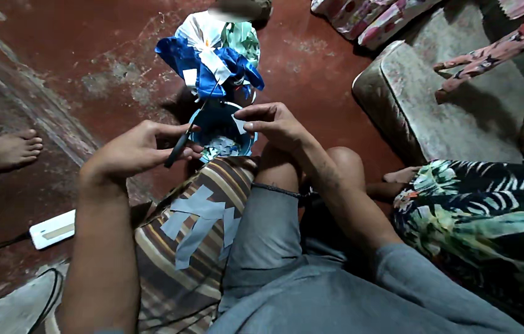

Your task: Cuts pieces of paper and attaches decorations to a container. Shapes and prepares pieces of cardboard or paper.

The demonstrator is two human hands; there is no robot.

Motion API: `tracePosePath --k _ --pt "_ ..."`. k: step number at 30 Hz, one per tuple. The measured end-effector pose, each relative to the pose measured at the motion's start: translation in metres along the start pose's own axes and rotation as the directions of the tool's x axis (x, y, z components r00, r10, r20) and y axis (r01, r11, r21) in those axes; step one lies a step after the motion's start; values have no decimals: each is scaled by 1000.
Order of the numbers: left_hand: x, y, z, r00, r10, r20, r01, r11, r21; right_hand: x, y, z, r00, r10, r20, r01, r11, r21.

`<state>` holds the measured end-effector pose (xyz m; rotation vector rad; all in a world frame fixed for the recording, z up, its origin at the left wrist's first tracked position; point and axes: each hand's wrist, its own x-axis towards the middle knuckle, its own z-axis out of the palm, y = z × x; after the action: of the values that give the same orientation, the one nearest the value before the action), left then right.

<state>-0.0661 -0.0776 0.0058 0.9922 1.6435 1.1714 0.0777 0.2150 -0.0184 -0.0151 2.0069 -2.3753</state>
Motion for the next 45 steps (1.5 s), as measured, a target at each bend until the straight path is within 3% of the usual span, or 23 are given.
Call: tracePosePath --k 9,12,21,28,45 --pt "-13 6 -10 956 -172 239 154 984 92 -2 -1 -5 999 -10 -34 10 1000 -17" --pt "-6 6 -3 948 -150 280 116 984 134 -1 0 -4 1000 -13 -3 13 999 -34" --pt "6 -3 8 944 -60 324 26 994 109 -2 -3 1 994 32 101 -19 991 -133" --pt "9 -3 13 939 -21 345 16 1000 18 -2 -4 1 990 52 129 -44 997 -69" --pt "13 -2 19 932 -21 363 25 1000 -8 -2 -5 0 981 53 189 -44 998 -49"
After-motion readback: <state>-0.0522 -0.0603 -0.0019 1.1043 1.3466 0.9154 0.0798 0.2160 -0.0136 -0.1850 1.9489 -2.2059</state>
